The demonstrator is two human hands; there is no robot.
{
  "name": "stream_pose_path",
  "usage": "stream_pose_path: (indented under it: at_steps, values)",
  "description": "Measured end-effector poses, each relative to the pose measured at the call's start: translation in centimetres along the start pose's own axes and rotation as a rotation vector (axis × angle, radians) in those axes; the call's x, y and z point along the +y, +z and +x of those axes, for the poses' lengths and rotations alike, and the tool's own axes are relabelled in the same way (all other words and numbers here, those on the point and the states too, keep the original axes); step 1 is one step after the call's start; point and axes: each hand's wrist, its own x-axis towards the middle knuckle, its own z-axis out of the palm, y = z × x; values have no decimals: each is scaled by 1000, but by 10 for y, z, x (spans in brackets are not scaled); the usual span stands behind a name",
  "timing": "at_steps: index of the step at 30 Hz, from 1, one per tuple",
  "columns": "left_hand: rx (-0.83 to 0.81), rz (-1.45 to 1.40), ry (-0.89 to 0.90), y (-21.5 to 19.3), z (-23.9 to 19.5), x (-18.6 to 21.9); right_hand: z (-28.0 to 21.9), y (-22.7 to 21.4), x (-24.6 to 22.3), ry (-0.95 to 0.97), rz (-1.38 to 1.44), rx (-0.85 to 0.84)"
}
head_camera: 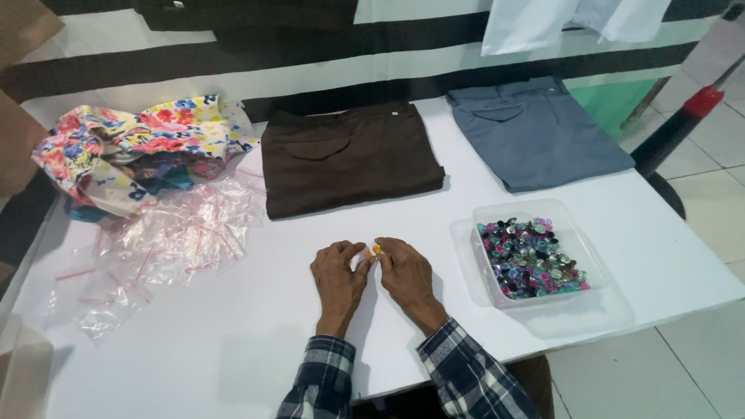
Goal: The person picks small orange buttons from a table and places them into a small clear plastic bag. They seal the bag and set it aside. The person then reaches into a container of colorful buttons, picks a few, and places them on the table.
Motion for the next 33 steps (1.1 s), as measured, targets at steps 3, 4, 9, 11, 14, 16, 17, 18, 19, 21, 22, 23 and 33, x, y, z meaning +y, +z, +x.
stream_pose_path:
  at_steps: [3, 4, 9, 11, 14, 16, 17, 18, 19, 21, 22, 23, 33]
  values:
    - [24, -23, 20, -12, -6, 12, -7, -19, -16, -30, 40, -15]
    - [21, -26, 31, -15, -7, 19, -12, -26, -19, -27, 37, -5]
    - [174, -340, 128, -20, -18, 57, -33, -84, -42, -234, 44, 300]
    - [166, -381, 207, -19, -21, 86, -29, -115, -23, -233, -20, 380]
    - [162, -443, 365, -5, -22, 129, -11, -161, 33, -172, -154, 424]
    - [146, -462, 449, 12, -21, 155, 3, -195, 60, -93, -223, 396]
    - [27, -443, 497, 23, -20, 166, 10, -213, 64, 77, -301, 149]
    - [-95, -423, 547, 35, -18, 178, 17, -231, 69, 253, -373, -96]
    - [-101, -426, 551, 53, -14, 183, 22, -232, 81, 259, -375, -91]
    - [-304, -206, 581, 89, -4, 193, 36, -236, 104, 308, -509, -229]
    - [-305, -206, 587, 98, -1, 195, 38, -236, 106, 310, -510, -223]
    - [-350, -78, 585, 107, 2, 197, 41, -236, 109, 291, -556, -285]
    - [-443, 386, 600, 110, -7, 210, 56, -221, 125, 308, -689, -600]
